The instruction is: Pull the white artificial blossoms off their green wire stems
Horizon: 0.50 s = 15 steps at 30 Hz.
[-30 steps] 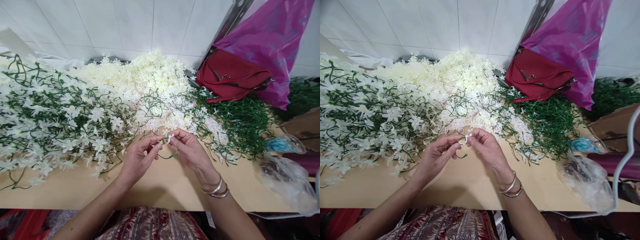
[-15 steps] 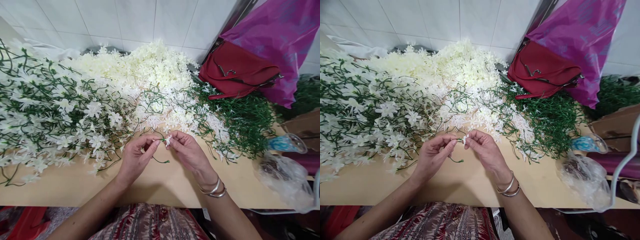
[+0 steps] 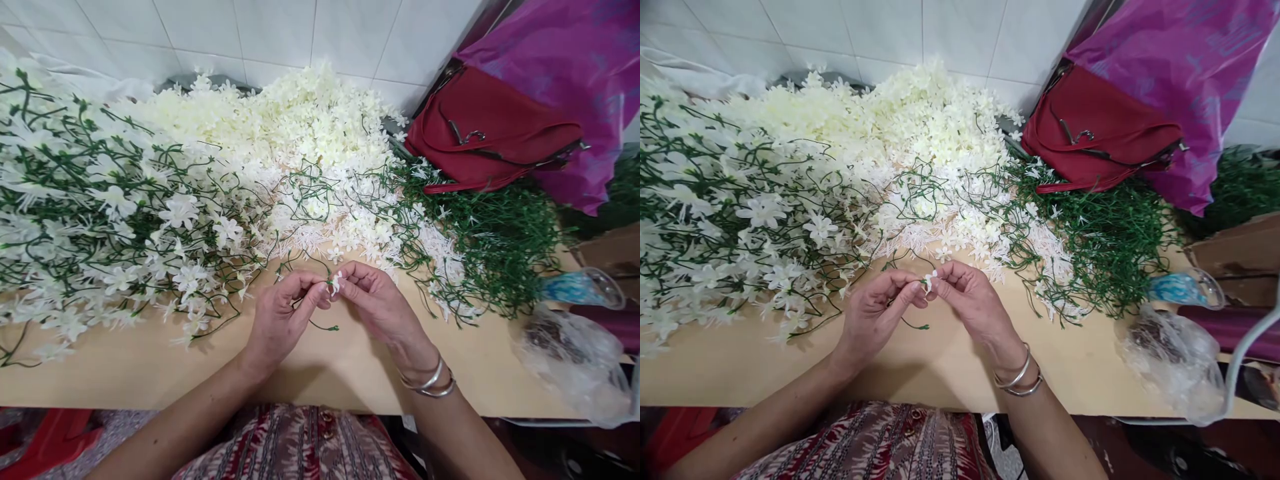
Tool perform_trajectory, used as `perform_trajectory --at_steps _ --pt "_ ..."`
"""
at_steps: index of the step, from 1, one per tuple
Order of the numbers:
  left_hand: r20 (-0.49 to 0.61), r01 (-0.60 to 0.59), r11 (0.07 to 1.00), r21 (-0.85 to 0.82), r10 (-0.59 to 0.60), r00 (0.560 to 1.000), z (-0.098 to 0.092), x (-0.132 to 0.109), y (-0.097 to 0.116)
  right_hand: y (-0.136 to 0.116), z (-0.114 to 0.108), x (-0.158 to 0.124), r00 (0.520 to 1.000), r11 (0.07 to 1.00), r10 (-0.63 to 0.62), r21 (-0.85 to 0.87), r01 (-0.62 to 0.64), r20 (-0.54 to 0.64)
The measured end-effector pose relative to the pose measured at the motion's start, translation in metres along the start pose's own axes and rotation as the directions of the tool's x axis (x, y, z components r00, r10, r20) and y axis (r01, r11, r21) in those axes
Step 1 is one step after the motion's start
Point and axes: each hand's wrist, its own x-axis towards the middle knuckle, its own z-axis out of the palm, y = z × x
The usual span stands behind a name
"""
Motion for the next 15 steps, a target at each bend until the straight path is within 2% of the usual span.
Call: perform_trajectory --at_steps 8,15 --pt "0.021 0.056 0.995 -0.079 -0.055 0.998 0.000 -0.002 -0.013 0.001 0.001 0.002 0.999 0.998 0.020 -0.067 -0.017 0.037" --pt "0.029 0.112 0.983 -0.143 -0.109 0.994 0.000 -0.003 -0.016 0.003 0.004 0.004 0.999 0.997 0.029 -0.066 -0.026 0.042"
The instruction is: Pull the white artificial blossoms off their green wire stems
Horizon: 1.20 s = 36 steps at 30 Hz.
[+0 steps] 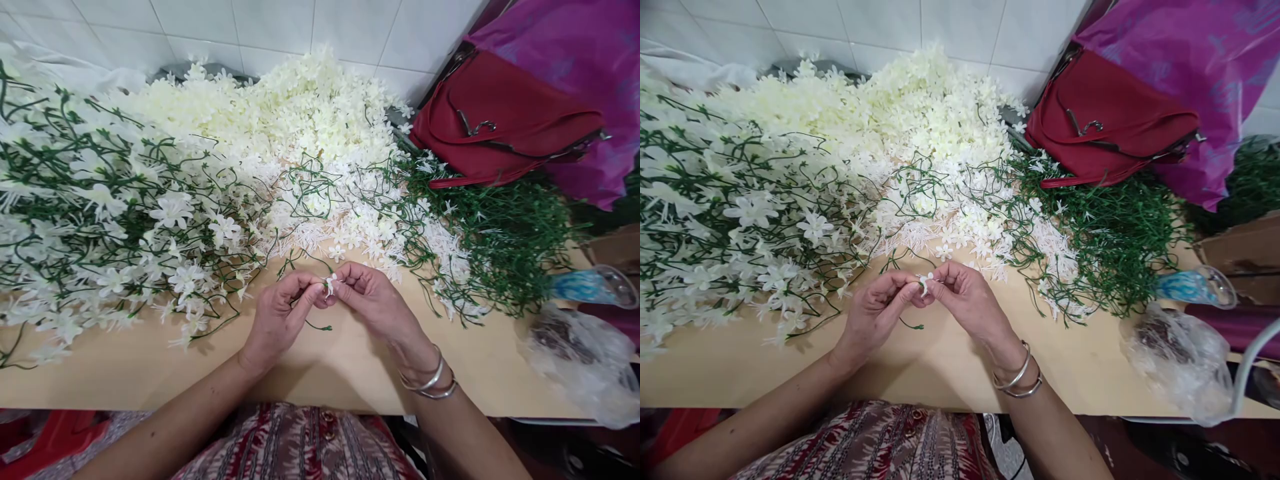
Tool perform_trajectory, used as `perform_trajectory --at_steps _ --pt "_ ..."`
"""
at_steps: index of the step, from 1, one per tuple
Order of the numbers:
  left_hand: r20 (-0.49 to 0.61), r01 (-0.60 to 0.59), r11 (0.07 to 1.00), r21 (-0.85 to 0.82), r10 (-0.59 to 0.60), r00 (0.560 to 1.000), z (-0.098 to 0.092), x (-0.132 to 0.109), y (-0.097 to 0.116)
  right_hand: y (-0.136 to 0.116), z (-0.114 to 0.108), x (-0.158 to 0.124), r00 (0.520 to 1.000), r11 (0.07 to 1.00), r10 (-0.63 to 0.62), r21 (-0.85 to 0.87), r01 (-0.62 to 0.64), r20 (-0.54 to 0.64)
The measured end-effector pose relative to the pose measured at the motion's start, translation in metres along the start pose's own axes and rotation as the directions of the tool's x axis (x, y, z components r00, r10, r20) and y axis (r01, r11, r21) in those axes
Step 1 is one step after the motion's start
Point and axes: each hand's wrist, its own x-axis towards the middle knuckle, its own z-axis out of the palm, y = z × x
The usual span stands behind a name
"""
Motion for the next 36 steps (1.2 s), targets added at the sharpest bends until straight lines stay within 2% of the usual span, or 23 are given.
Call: perform_trajectory --at_steps 10,18,36 --pt "0.000 0.004 1.000 0.012 -0.004 1.000 0.0007 0.0010 0.0011 -0.0012 0.0025 0.0019 0.999 0.999 -0.032 -0.006 0.031 -0.006" --pt "0.030 -0.002 0.999 0.050 0.000 1.000 0.0037 0.0003 0.0005 0.0048 -0.0061 0.0033 0.999 0.987 0.014 0.158 -0.022 0.050" --pt "0.021 -0.002 1.000 0.020 0.002 1.000 0.0017 0.0014 -0.0022 0.0026 0.0026 0.0030 1.000 0.995 0.024 0.101 -0.023 -0.002"
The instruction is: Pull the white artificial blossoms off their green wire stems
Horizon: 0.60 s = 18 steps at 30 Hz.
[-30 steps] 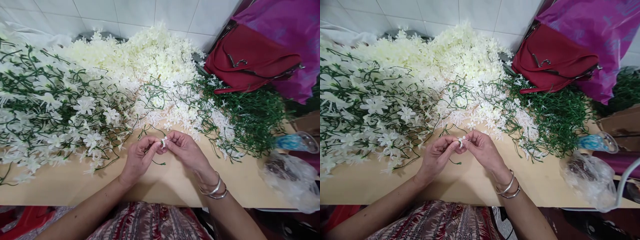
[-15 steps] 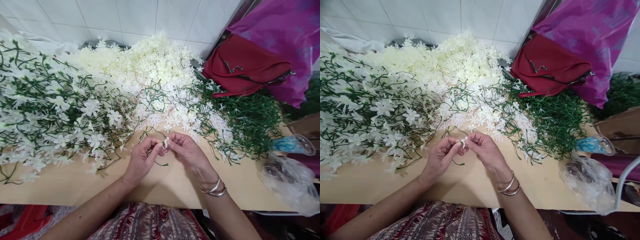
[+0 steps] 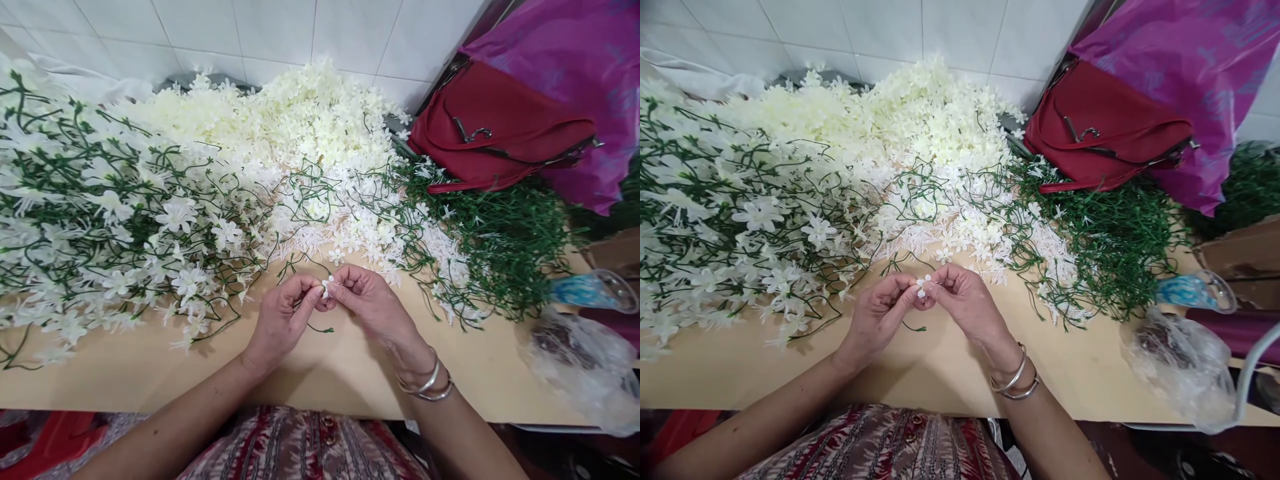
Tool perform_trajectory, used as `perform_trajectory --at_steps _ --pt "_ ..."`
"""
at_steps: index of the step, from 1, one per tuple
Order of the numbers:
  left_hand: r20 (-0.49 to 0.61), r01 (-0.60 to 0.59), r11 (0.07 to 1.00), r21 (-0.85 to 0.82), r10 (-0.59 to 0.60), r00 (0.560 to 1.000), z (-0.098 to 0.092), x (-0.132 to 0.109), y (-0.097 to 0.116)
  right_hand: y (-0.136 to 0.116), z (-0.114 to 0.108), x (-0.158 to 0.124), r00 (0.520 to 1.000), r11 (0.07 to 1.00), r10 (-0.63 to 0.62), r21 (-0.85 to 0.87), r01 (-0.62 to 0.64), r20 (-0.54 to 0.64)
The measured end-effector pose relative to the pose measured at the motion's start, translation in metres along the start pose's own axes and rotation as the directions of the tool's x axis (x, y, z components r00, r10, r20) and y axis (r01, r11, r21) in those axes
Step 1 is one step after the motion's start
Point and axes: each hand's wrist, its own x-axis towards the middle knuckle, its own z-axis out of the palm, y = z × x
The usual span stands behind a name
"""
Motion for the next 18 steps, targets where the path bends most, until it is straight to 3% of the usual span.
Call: perform_trajectory --at_steps 6,10,12,14,16,18 --pt "-0.009 -0.016 0.998 0.057 0.017 1.000 0.001 0.001 -0.003 0.006 0.000 0.003 0.999 0.999 -0.041 0.011 0.041 0.010" --pt "-0.015 -0.124 0.976 0.177 0.129 0.992 0.002 -0.002 0.000 -0.001 -0.005 -0.002 0.998 0.998 -0.055 -0.025 0.056 0.039" --pt "0.013 -0.232 0.913 0.335 0.242 0.970 0.001 -0.005 0.006 -0.010 -0.012 -0.007 0.995 0.987 -0.099 -0.125 0.099 0.011" --pt "0.124 -0.350 0.792 0.500 0.334 0.934 -0.002 -0.009 0.013 -0.020 -0.022 -0.010 0.984 0.951 -0.171 -0.272 0.151 -0.053" --pt "0.250 -0.436 0.658 0.614 0.361 0.898 -0.005 -0.011 0.020 -0.030 -0.031 -0.009 0.954 0.884 -0.271 -0.424 0.195 -0.125" --pt "0.309 -0.466 0.588 0.661 0.353 0.883 -0.011 -0.010 0.025 -0.036 -0.037 -0.004 0.916 0.790 -0.372 -0.568 0.229 -0.148"
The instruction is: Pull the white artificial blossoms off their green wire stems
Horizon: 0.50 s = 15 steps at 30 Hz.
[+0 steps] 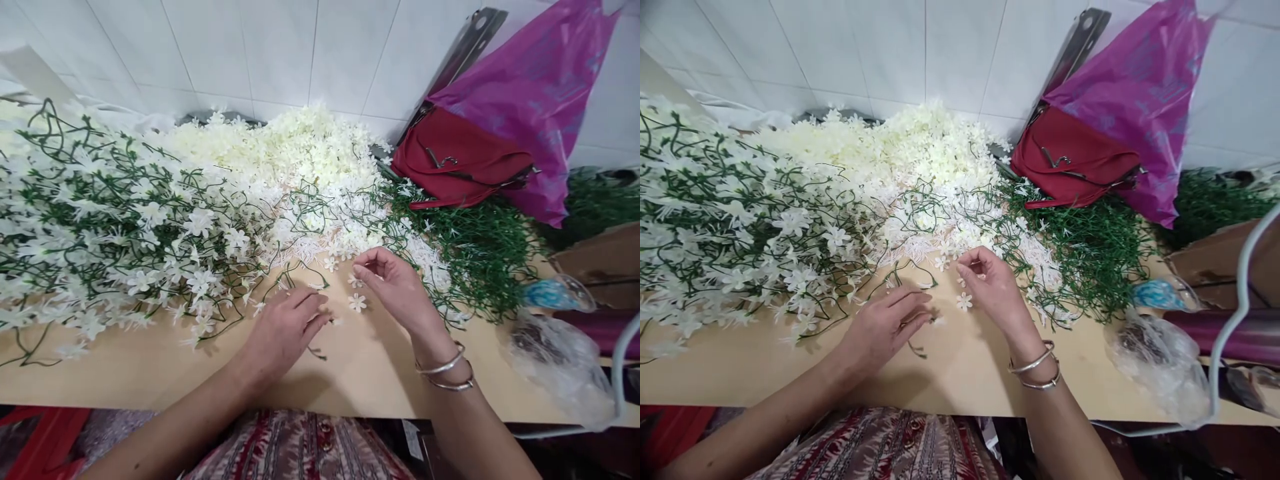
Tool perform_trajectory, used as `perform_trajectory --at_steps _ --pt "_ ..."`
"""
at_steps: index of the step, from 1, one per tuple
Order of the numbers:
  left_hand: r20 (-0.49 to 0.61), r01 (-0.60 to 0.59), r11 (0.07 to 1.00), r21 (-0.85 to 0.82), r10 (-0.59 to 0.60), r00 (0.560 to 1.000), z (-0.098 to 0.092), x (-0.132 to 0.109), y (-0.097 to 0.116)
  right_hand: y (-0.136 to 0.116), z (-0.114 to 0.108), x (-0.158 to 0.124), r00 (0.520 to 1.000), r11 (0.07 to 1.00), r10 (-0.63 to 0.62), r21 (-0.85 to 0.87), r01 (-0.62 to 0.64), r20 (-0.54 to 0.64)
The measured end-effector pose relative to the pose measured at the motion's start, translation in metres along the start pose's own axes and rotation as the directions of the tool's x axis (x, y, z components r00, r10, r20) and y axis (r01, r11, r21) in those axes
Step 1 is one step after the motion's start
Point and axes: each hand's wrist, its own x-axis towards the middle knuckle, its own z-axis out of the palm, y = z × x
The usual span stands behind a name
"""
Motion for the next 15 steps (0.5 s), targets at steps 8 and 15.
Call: perform_trajectory --at_steps 8,15 --pt "-0.026 -0.055 0.950 0.307 0.066 0.997 -0.016 0.036 -0.038 0.011 0.032 0.021 0.992 0.864 -0.111 -0.488 0.125 0.057" --pt "0.190 -0.177 0.901 0.395 0.109 0.976 -0.007 0.055 -0.054 0.025 0.032 0.019 0.983 0.903 -0.177 -0.404 0.143 -0.047"
